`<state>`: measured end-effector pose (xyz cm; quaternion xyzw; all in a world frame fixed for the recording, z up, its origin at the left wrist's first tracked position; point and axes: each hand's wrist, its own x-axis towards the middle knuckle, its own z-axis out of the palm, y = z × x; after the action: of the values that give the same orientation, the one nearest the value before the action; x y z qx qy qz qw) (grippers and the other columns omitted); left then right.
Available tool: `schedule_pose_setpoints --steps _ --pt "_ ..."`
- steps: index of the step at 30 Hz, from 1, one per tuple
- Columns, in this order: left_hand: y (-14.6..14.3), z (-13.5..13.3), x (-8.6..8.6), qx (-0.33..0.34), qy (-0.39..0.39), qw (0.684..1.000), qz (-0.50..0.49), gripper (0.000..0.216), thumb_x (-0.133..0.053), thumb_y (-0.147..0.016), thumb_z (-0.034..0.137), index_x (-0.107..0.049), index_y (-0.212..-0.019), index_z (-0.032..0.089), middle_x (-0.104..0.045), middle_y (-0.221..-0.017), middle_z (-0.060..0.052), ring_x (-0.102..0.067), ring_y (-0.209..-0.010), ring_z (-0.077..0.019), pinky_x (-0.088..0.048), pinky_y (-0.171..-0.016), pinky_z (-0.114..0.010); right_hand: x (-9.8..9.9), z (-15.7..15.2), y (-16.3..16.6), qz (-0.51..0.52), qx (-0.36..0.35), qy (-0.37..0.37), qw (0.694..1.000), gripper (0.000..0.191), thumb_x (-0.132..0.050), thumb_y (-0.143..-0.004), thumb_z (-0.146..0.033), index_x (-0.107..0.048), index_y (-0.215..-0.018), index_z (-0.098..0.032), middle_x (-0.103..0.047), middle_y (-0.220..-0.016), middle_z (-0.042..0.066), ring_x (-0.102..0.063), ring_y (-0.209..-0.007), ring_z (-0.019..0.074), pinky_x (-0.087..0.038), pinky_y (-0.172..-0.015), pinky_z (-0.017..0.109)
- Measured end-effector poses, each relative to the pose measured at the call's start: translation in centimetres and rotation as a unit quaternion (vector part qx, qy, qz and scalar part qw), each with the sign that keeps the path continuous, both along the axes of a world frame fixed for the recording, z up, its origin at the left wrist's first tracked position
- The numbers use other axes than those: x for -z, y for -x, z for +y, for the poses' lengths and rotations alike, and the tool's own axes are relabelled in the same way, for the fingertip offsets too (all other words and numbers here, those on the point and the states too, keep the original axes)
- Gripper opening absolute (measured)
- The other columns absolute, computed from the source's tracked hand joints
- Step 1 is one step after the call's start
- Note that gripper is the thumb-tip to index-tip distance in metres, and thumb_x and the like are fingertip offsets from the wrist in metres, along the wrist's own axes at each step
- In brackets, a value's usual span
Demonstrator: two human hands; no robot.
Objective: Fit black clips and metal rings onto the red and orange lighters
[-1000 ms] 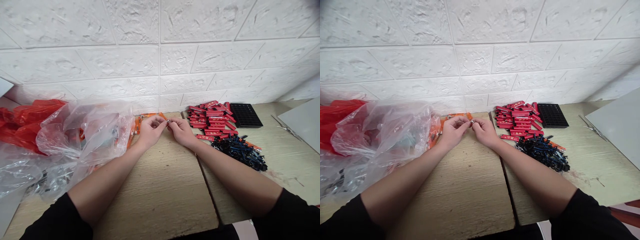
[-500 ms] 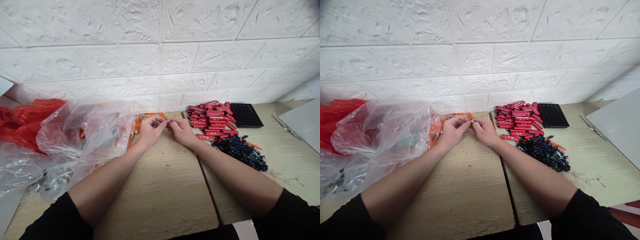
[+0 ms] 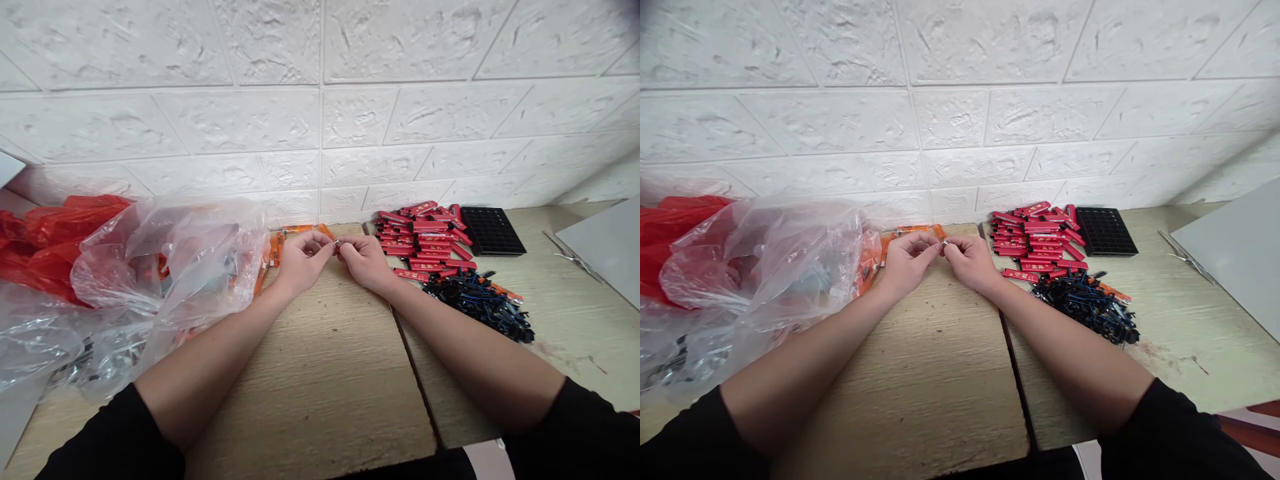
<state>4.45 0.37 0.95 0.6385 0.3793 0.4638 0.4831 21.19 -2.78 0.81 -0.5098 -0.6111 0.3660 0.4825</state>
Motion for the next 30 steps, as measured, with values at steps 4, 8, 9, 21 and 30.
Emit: schedule_pose_setpoints --steps 4,8,9,21,30 --pt "-0.01 0.0 -0.04 -0.003 -0.002 1.0 -0.002 0.012 -0.078 -0.085 0.03 -0.074 -0.082 0.018 -0.076 -0.081 -0.004 -0.064 -0.068 -0.0149 -0.047 -0.063 -0.029 -0.11 0.01 0.03 -0.007 0.002 -0.009 1.0 0.025 -0.048 -0.083 -0.033 -0.053 -0.063 -0.02 -0.042 -0.062 -0.002 -0.038 -0.063 0.0132 -0.03 -0.063 0.029" --pt "-0.02 -0.02 -0.11 -0.005 0.003 1.0 -0.004 0.014 -0.078 -0.085 0.031 -0.074 -0.081 0.019 -0.073 -0.077 -0.003 -0.059 -0.063 -0.0132 -0.041 -0.058 -0.028 -0.2 -0.05 0.12 -0.01 0.007 -0.014 1.0 0.026 -0.047 -0.084 -0.033 -0.052 -0.062 -0.02 -0.042 -0.061 -0.003 -0.038 -0.062 0.013 -0.029 -0.062 0.03" --pt "-0.02 -0.02 -0.11 -0.005 0.004 1.0 -0.005 0.014 -0.078 -0.085 0.031 -0.073 -0.08 0.019 -0.073 -0.076 -0.003 -0.058 -0.062 -0.0131 -0.04 -0.057 -0.028 -0.23 -0.06 0.14 -0.011 0.009 -0.014 1.0 0.026 -0.047 -0.084 -0.033 -0.052 -0.062 -0.02 -0.042 -0.061 -0.003 -0.038 -0.062 0.013 -0.029 -0.062 0.03" --pt "-0.01 -0.06 -0.06 -0.014 0.008 1.0 -0.005 0.016 -0.079 -0.084 0.033 -0.072 -0.079 0.019 -0.069 -0.074 -0.002 -0.058 -0.065 -0.0137 -0.039 -0.056 -0.028 -0.3 -0.04 0.24 0.004 0.0 -0.018 1.0 0.027 -0.047 -0.086 -0.032 -0.049 -0.062 -0.021 -0.043 -0.061 -0.003 -0.037 -0.061 0.0123 -0.029 -0.063 0.03" --pt "-0.14 0.05 -0.07 -0.006 0.006 1.0 -0.011 0.017 -0.079 -0.084 0.032 -0.071 -0.078 0.02 -0.07 -0.075 -0.002 -0.057 -0.064 -0.0128 -0.039 -0.055 -0.027 -0.22 -0.08 0.35 0.007 0.008 0.007 1.0 0.028 -0.048 -0.087 -0.033 -0.046 -0.062 -0.021 -0.04 -0.061 -0.002 -0.036 -0.061 0.0126 -0.028 -0.061 0.03"
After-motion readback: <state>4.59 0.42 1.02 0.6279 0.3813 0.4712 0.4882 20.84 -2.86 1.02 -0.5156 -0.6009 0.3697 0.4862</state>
